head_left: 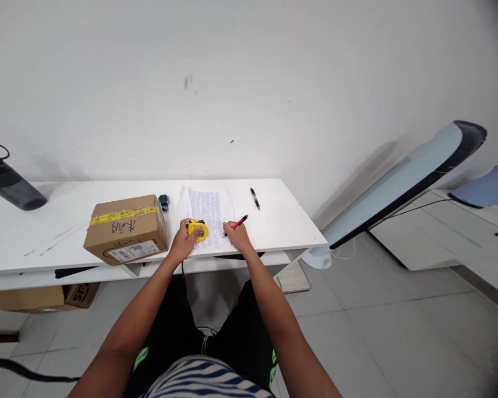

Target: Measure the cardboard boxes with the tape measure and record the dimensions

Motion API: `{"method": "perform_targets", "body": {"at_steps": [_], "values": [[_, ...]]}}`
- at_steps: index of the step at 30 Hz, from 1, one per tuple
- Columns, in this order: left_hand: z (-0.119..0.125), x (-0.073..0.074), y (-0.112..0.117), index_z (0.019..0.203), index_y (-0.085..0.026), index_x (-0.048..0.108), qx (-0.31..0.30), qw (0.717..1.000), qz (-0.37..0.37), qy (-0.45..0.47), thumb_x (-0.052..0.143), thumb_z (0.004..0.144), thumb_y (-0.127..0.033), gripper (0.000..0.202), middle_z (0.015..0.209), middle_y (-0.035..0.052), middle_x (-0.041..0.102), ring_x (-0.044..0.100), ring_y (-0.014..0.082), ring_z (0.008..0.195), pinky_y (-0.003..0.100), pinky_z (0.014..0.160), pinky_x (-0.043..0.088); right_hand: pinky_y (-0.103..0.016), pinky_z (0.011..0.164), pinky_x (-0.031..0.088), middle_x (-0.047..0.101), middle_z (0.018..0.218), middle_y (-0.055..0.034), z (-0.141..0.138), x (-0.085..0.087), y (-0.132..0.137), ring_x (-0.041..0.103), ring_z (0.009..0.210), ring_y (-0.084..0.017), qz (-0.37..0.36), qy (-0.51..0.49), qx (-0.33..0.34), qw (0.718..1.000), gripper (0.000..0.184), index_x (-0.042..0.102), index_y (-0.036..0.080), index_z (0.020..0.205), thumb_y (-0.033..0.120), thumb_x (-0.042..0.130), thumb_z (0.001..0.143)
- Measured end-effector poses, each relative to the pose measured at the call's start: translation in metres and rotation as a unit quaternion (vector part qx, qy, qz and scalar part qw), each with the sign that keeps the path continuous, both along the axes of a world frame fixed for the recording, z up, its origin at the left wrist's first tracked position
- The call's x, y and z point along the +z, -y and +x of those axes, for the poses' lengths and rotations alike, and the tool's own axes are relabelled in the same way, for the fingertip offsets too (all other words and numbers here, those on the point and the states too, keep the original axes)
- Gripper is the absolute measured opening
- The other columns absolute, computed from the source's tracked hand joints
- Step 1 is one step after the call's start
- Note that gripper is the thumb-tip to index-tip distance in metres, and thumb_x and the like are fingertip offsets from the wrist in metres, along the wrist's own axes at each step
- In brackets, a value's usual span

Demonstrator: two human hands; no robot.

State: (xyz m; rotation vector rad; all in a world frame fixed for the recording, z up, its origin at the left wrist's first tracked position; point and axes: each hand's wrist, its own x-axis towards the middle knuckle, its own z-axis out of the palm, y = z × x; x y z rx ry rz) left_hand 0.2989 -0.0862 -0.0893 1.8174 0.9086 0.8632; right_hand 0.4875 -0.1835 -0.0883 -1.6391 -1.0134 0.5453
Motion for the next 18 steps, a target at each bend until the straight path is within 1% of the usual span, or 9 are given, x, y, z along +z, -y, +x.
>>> {"method": "perform_targets", "body": {"at_steps": [4, 7, 11, 15, 16, 18], "values": [[-0.0007, 0.0015, 0.0008, 0.116, -0.021, 0.045, -0.005, 1.0, -0.003, 0.002, 0.054, 0.085, -0.06, 0.051, 0.103, 0.0061, 0.063, 0.065, 0.0213, 0.092, 0.037, 0.083, 0.053, -0.027, 0.061, 0.036, 0.052, 0.053, 0.0021, -0.0011, 0.0018, 0.0007, 0.049, 0.058, -0.014, 0.007, -0.007, -0.027, 1.0, 0.039, 0.05, 0.021, 0.052, 0.047, 0.048, 0.082], [-0.0007, 0.0025, 0.0017, 0.116, -0.02, 0.045, -0.005, 1.0, 0.003, 0.004, 0.054, 0.085, -0.059, 0.05, 0.102, 0.0057, 0.063, 0.065, 0.0208, 0.092, 0.036, 0.083, 0.053, -0.026, 0.06, 0.037, 0.052, 0.052, 0.0024, -0.0007, 0.0014, 0.0004, 0.049, 0.057, -0.014, 0.005, -0.011, -0.016, 1.0, 0.037, 0.049, 0.021, 0.05, 0.044, 0.052, 0.079], [-0.0002, 0.0023, 0.002, 0.115, -0.02, 0.046, -0.003, 1.0, 0.007, 0.002, 0.054, 0.085, -0.059, 0.05, 0.102, 0.0056, 0.064, 0.066, 0.0208, 0.091, 0.036, 0.081, 0.053, -0.026, 0.06, 0.037, 0.05, 0.05, 0.0029, 0.0001, -0.001, -0.0006, 0.048, 0.056, -0.014, 0.009, -0.017, -0.026, 0.999, 0.039, 0.048, 0.021, 0.05, 0.046, 0.049, 0.081], [-0.0003, 0.001, 0.0009, 0.116, -0.021, 0.046, -0.002, 1.0, 0.012, -0.005, 0.053, 0.085, -0.059, 0.05, 0.103, 0.0059, 0.065, 0.066, 0.0211, 0.091, 0.035, 0.081, 0.053, -0.026, 0.062, 0.039, 0.053, 0.052, 0.0024, 0.0014, -0.0016, -0.0006, 0.05, 0.057, -0.014, 0.008, -0.018, -0.019, 1.0, 0.037, 0.051, 0.021, 0.051, 0.045, 0.052, 0.08], [-0.0004, 0.0007, 0.0006, 0.116, -0.021, 0.046, 0.0, 1.0, 0.013, -0.008, 0.053, 0.085, -0.06, 0.05, 0.103, 0.006, 0.065, 0.066, 0.0211, 0.091, 0.035, 0.081, 0.053, -0.026, 0.062, 0.04, 0.053, 0.052, 0.0022, 0.0017, -0.0014, -0.0003, 0.05, 0.057, -0.014, 0.006, -0.02, -0.02, 1.0, 0.038, 0.051, 0.021, 0.052, 0.046, 0.051, 0.081], [-0.0009, 0.0006, 0.001, 0.117, -0.021, 0.046, 0.002, 1.0, 0.013, -0.013, 0.052, 0.085, -0.06, 0.051, 0.103, 0.0061, 0.065, 0.066, 0.0213, 0.091, 0.035, 0.08, 0.053, -0.027, 0.062, 0.041, 0.053, 0.054, 0.0011, 0.002, -0.0011, 0.0006, 0.051, 0.059, -0.015, 0.009, -0.016, -0.043, 0.999, 0.04, 0.052, 0.021, 0.055, 0.048, 0.046, 0.084]]}}
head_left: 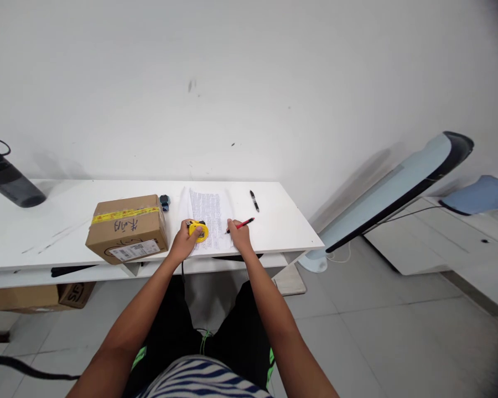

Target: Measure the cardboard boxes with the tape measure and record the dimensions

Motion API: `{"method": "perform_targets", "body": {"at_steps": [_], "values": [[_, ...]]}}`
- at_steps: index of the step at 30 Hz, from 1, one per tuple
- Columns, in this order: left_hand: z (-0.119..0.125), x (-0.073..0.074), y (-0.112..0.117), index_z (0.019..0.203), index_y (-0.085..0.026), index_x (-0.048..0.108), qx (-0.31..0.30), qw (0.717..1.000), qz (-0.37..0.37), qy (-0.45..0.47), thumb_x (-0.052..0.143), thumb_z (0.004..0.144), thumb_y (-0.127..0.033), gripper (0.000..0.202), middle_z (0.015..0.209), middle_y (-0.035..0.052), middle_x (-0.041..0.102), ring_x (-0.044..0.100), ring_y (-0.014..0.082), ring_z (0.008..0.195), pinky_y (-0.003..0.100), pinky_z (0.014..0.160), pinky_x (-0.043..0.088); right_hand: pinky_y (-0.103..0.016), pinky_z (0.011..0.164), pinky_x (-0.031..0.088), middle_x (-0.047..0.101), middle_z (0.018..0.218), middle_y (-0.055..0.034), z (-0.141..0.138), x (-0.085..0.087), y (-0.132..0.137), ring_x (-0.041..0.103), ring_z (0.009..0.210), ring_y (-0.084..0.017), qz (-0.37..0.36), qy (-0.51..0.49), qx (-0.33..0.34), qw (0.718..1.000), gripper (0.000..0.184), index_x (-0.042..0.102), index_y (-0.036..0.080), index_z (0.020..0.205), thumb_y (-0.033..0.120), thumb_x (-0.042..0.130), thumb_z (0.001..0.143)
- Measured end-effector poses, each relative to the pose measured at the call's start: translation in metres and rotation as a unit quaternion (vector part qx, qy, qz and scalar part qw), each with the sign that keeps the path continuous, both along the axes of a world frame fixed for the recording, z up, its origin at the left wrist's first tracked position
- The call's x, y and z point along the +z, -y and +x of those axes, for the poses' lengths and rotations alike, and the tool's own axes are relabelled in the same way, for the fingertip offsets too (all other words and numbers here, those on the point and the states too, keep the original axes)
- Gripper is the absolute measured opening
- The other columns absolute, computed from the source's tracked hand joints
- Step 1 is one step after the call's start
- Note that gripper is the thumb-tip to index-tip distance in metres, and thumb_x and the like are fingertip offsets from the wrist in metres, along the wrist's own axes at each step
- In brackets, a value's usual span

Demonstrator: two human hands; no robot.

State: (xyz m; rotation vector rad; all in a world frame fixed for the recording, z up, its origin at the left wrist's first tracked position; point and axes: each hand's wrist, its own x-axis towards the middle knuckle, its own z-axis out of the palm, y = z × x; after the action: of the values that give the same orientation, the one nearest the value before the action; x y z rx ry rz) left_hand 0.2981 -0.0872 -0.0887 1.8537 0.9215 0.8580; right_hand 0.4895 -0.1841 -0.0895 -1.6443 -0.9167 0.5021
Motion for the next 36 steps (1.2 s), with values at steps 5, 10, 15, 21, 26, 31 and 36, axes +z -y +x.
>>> {"method": "perform_targets", "body": {"at_steps": [5, 10, 15, 21, 26, 31, 36], "values": [[-0.002, 0.007, 0.011, 0.122, -0.022, 0.046, -0.001, 0.998, 0.031, -0.049, 0.05, 0.087, -0.06, 0.052, 0.102, 0.0057, 0.067, 0.066, 0.0224, 0.088, 0.036, 0.079, 0.051, -0.034, 0.082, 0.047, 0.063, 0.094, -0.0092, -0.002, -0.006, -0.002, 0.059, 0.088, -0.022, 0.039, 0.151, -0.065, 0.986, 0.03, 0.063, 0.019, 0.087, 0.043, 0.046, 0.087], [-0.014, 0.02, 0.033, 0.125, -0.021, 0.048, -0.031, 0.992, 0.107, -0.064, 0.054, 0.086, -0.055, 0.052, 0.105, 0.008, 0.068, 0.066, 0.0242, 0.092, 0.039, 0.083, 0.051, -0.046, 0.094, 0.047, 0.044, 0.134, -0.0207, -0.006, -0.006, -0.011, 0.054, 0.114, -0.028, -0.034, 0.195, -0.086, 0.976, 0.058, 0.043, 0.014, 0.138, 0.025, 0.047, 0.081], [-0.046, 0.037, 0.06, 0.121, -0.021, 0.048, -0.02, 0.967, 0.218, 0.133, 0.057, 0.084, -0.059, 0.054, 0.113, 0.0126, 0.065, 0.064, 0.0257, 0.105, 0.043, 0.094, 0.05, -0.052, 0.101, 0.043, 0.043, 0.141, -0.0176, -0.052, 0.035, 0.012, 0.053, 0.118, -0.027, 0.094, 0.136, 0.022, 0.986, 0.066, 0.029, 0.022, 0.146, 0.055, 0.044, 0.091], [-0.11, 0.102, 0.082, 0.137, -0.029, 0.04, 0.03, 0.943, 0.274, 0.184, 0.031, 0.089, -0.072, 0.066, 0.141, 0.0151, 0.049, 0.037, 0.0294, 0.142, 0.053, 0.118, 0.027, -0.04, 0.087, 0.054, 0.058, 0.117, -0.0105, -0.17, 0.088, 0.028, 0.062, 0.104, -0.025, 0.248, 0.018, 0.263, 0.932, 0.083, 0.036, 0.03, 0.135, 0.076, 0.062, 0.072], [-0.183, 0.116, 0.05, 0.149, -0.029, 0.032, 0.133, 0.957, 0.235, 0.108, 0.03, 0.09, -0.071, 0.073, 0.161, 0.0081, 0.024, 0.005, 0.0288, 0.152, 0.053, 0.123, 0.005, -0.037, 0.083, 0.054, 0.059, 0.106, -0.0062, -0.208, 0.122, -0.034, 0.062, 0.097, -0.022, 0.251, -0.003, 0.223, 0.942, 0.069, 0.04, 0.027, 0.12, 0.066, 0.069, 0.071], [-0.203, 0.065, 0.0, 0.148, -0.024, 0.033, 0.176, 0.972, 0.06, 0.142, 0.056, 0.085, -0.057, 0.075, 0.156, 0.0129, 0.034, 0.026, 0.0328, 0.147, 0.055, 0.12, 0.02, -0.035, 0.085, 0.049, 0.06, 0.104, -0.0029, -0.218, 0.144, -0.101, 0.058, 0.093, -0.02, 0.125, 0.117, 0.328, 0.929, 0.052, 0.049, 0.023, 0.112, 0.053, 0.071, 0.074], [-0.187, 0.037, -0.013, 0.149, -0.02, 0.029, 0.129, 0.96, 0.002, 0.248, 0.055, 0.087, -0.047, 0.072, 0.155, 0.0134, 0.037, 0.039, 0.0281, 0.14, 0.044, 0.116, 0.034, -0.033, 0.082, 0.047, 0.059, 0.103, -0.0037, -0.231, 0.132, -0.12, 0.057, 0.091, -0.019, 0.107, 0.15, 0.392, 0.901, 0.054, 0.042, 0.021, 0.12, 0.051, 0.063, 0.081]]}}
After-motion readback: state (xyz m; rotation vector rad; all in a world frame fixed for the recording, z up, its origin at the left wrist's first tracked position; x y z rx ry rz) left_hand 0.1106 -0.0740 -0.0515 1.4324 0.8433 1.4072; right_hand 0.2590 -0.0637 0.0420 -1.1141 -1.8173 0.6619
